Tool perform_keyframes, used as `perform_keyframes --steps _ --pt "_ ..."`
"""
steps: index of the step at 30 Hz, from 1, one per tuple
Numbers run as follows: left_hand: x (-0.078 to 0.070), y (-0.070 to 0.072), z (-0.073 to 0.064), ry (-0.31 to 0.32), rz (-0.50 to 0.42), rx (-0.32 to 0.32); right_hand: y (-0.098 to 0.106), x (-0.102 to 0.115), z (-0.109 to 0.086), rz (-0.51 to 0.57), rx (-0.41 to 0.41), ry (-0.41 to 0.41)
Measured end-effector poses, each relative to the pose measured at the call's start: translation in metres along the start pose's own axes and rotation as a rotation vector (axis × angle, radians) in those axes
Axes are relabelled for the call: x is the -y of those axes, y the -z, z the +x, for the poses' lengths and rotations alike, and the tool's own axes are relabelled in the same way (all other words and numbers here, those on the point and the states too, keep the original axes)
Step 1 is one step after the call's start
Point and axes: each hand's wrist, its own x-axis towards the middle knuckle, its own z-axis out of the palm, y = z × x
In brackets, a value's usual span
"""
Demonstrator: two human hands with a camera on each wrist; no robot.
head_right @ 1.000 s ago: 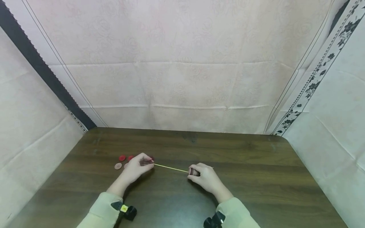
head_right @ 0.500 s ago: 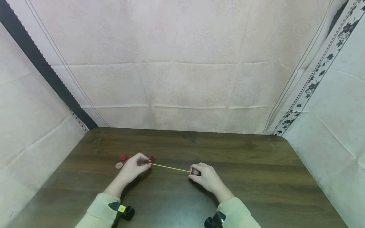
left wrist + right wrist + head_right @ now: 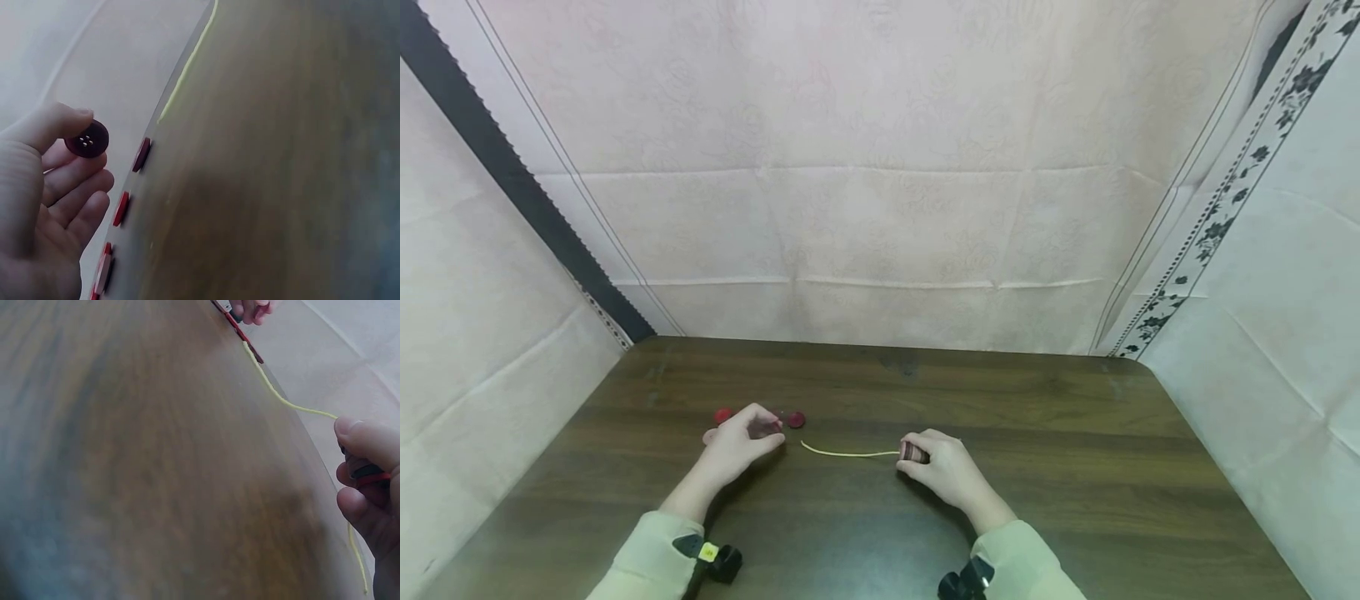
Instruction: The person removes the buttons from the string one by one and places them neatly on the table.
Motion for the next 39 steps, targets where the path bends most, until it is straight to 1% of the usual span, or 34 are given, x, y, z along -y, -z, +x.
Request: perform_keyframes --steps 6,11,16,19,26,39 --pt "-0.001 0.008 -0.004 0.001 0.162 -0.003 0.0 0.0 0.0 0.004 0.005 0.021" --pt "-0.004 0.01 -0.004 -0.031 0.273 0.011 0.0 0.0 0.0 0.008 0.004 0.025" --pt "-0.003 0.01 -0.004 -0.071 0.403 0.01 -0.001 -0.001 0.0 0.01 0.003 0.027" --pt "-0.002 0.009 -0.004 -0.09 0.454 0.009 -0.001 -0.001 -0.001 0.008 -0.001 0.025" --pt "0.0 0.008 -0.004 -0.103 0.502 0.006 -0.001 -0.002 -0.001 0.008 -0.004 0.03" --pt "0.01 0.014 -0.003 -0.137 0.456 0.006 -0.002 -0.001 -0.001 -0.01 -0.01 0.026"
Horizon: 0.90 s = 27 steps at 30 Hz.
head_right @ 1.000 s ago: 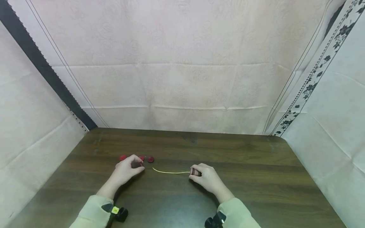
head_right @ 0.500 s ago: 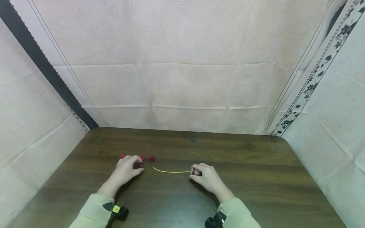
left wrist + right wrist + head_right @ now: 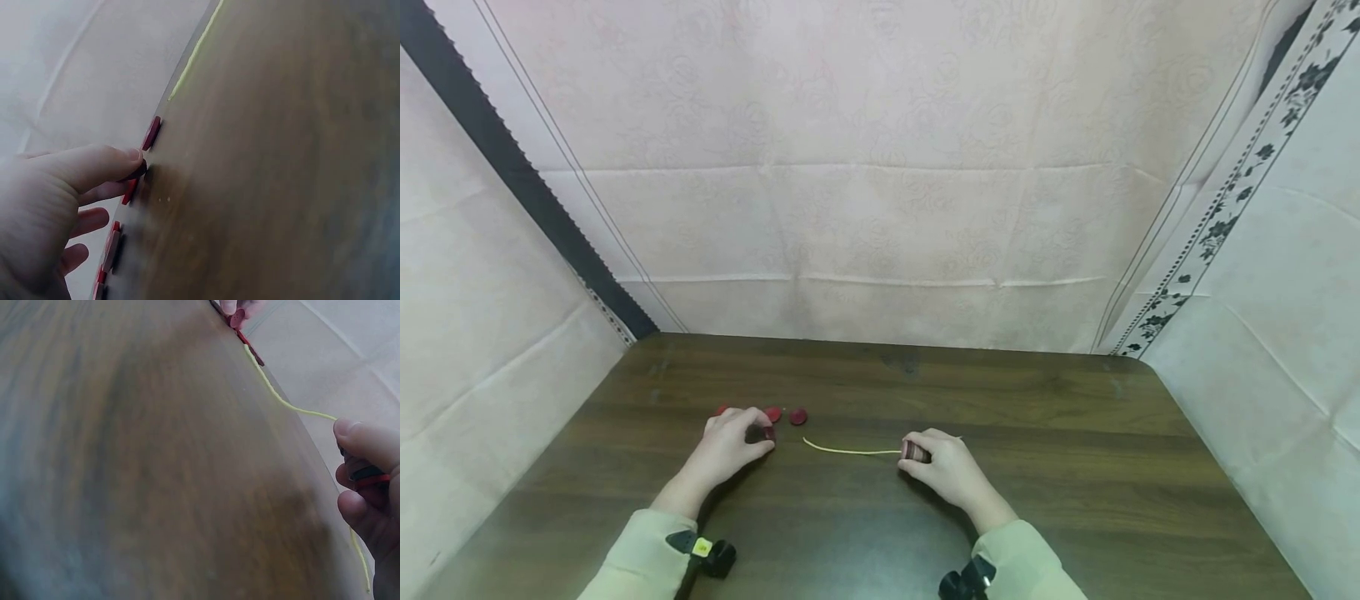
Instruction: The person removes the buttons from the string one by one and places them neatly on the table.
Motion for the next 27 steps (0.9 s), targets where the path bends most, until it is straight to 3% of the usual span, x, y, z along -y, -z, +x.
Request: perform_keyframes --steps 27 --pt "0.0027 0.0035 0.0022 -0.001 0.03 0.029 0.001 -0.0001 0.0008 -0.002 0.012 -0.022"
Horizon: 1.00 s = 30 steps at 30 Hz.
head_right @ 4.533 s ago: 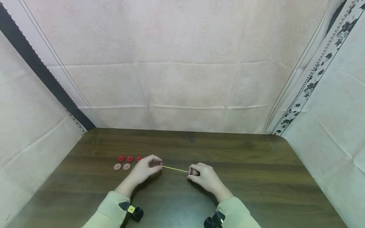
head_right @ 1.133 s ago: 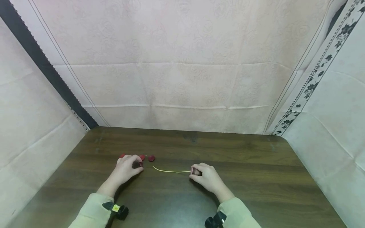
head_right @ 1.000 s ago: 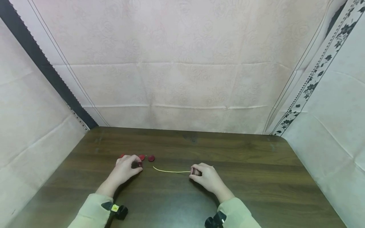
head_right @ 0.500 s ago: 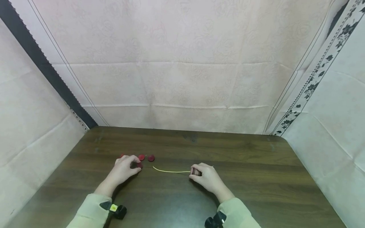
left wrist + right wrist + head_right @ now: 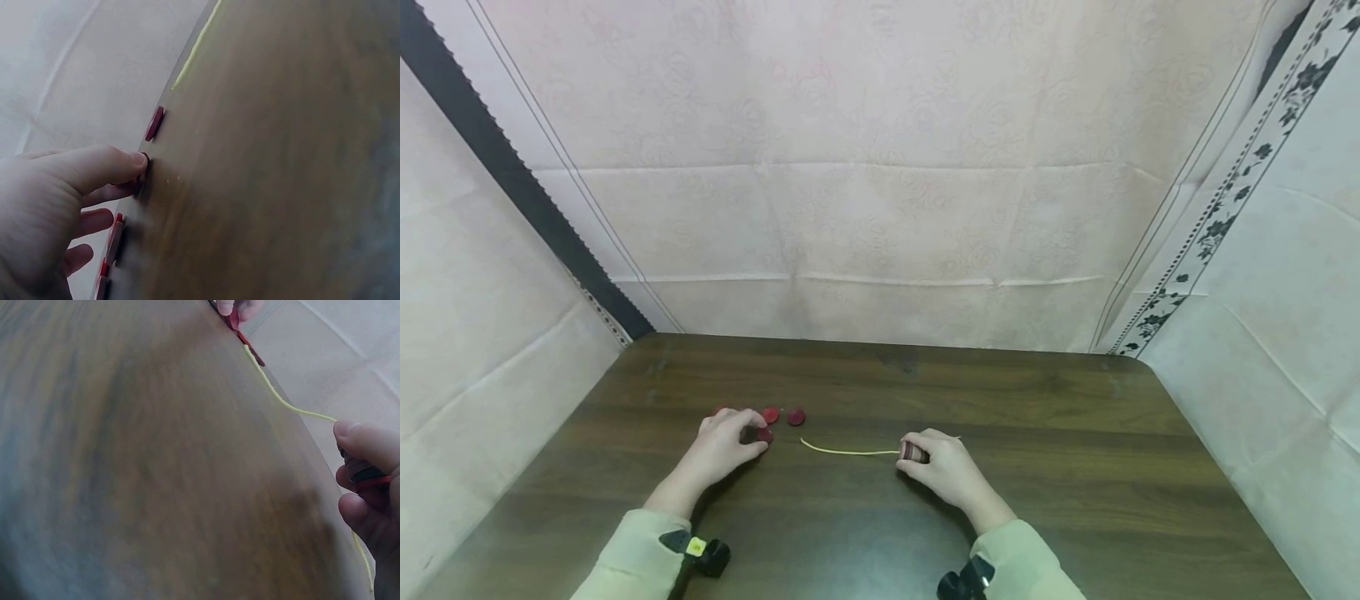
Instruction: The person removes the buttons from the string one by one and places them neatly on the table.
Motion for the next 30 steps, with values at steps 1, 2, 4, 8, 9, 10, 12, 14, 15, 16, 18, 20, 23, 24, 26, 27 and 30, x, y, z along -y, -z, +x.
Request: perform_keyframes --steps 1,2,4,8,9,10,12,14,15,16,18,20,23,24,26,27,30 --pt "0.0002 -0.0003 0.0002 0.0 0.003 0.002 0.0 0.0 0.0 -0.001 -0.001 0.0" --pt "0.0005 -0.0004 0.0002 -0.001 0.009 0.003 -0.0001 0.0 -0.0001 0.0 -0.001 0.001" --pt "0.0012 -0.0005 0.0006 -0.007 0.026 0.005 -0.0001 -0.0001 -0.0002 0.004 0.0 0.004" --pt "0.0017 -0.0003 0.0011 -0.026 0.061 0.003 0.0001 -0.0005 -0.0003 0.004 -0.003 0.015" --pt "0.0014 -0.0003 0.0012 -0.031 0.067 0.003 0.0002 -0.0006 -0.0004 0.001 -0.004 0.015" --pt "0.0011 -0.0002 0.0012 -0.034 0.072 0.003 0.0003 -0.0006 -0.0004 -0.001 -0.006 0.016" --pt "0.0012 0.0001 0.0014 -0.035 0.083 0.002 0.0003 -0.0007 -0.0004 -0.005 -0.008 0.016" --pt "0.0013 0.0005 0.0015 -0.035 0.089 0.004 0.0004 -0.0006 -0.0003 -0.007 -0.008 0.017" --pt "0.0013 0.0007 0.0017 -0.033 0.09 0.004 0.0003 -0.0007 -0.0001 -0.009 -0.008 0.018" --pt "0.0014 0.001 0.0018 -0.032 0.092 0.006 0.0002 -0.0007 0.0 -0.01 -0.008 0.021" --pt "0.001 0.0015 0.002 -0.033 0.09 0.009 0.0001 -0.0007 0.0003 -0.015 -0.008 0.025" --pt "0.0003 0.0019 0.0022 -0.035 0.087 0.012 -0.0001 -0.0009 0.0004 -0.02 -0.008 0.025" --pt "-0.0003 0.0015 0.0023 -0.039 0.082 0.012 -0.0009 -0.0014 0.0002 -0.023 -0.007 0.023" --pt "0.0 0.0013 0.0022 -0.039 0.083 0.012 -0.0012 -0.0016 0.0001 -0.021 -0.006 0.023" --pt "0.0004 0.0012 0.0025 -0.041 0.085 0.013 -0.0013 -0.0021 -0.0003 -0.024 -0.006 0.025" --pt "0.0004 0.0011 0.0028 -0.042 0.084 0.013 -0.0015 -0.0024 -0.0004 -0.027 -0.007 0.029" --pt "0.0003 0.0012 0.0035 -0.045 0.086 0.015 -0.0011 -0.0031 -0.0008 -0.032 -0.011 0.038"
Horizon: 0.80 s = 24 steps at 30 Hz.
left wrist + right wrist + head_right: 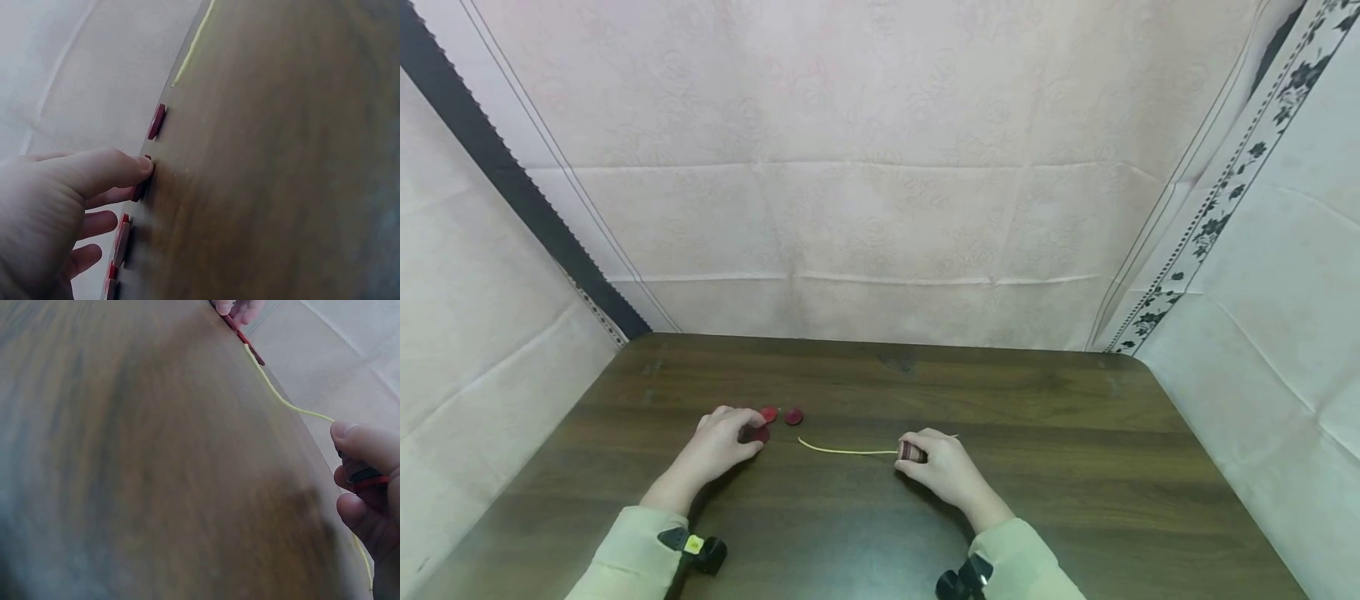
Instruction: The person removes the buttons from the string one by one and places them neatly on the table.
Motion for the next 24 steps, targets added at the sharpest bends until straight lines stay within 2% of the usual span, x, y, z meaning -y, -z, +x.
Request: perform_keyframes --steps 5,13,15,20,24 --pt "-0.001 0.002 0.001 -0.005 -0.005 -0.011 0.0 0.0 0.0 -0.007 -0.002 0.001" --pt "-0.013 0.007 0.001 -0.031 -0.074 -0.123 0.001 0.001 0.0 -0.02 0.012 -0.02" --pt "-0.017 0.007 0.001 -0.016 -0.08 -0.115 0.001 0.002 0.0 -0.021 0.018 -0.025" --pt "-0.025 0.006 0.003 0.068 -0.071 -0.072 0.001 0.002 -0.001 -0.03 0.025 -0.036" --pt "-0.03 0.002 0.005 0.013 -0.129 -0.061 0.001 0.003 -0.001 -0.034 0.019 -0.039"
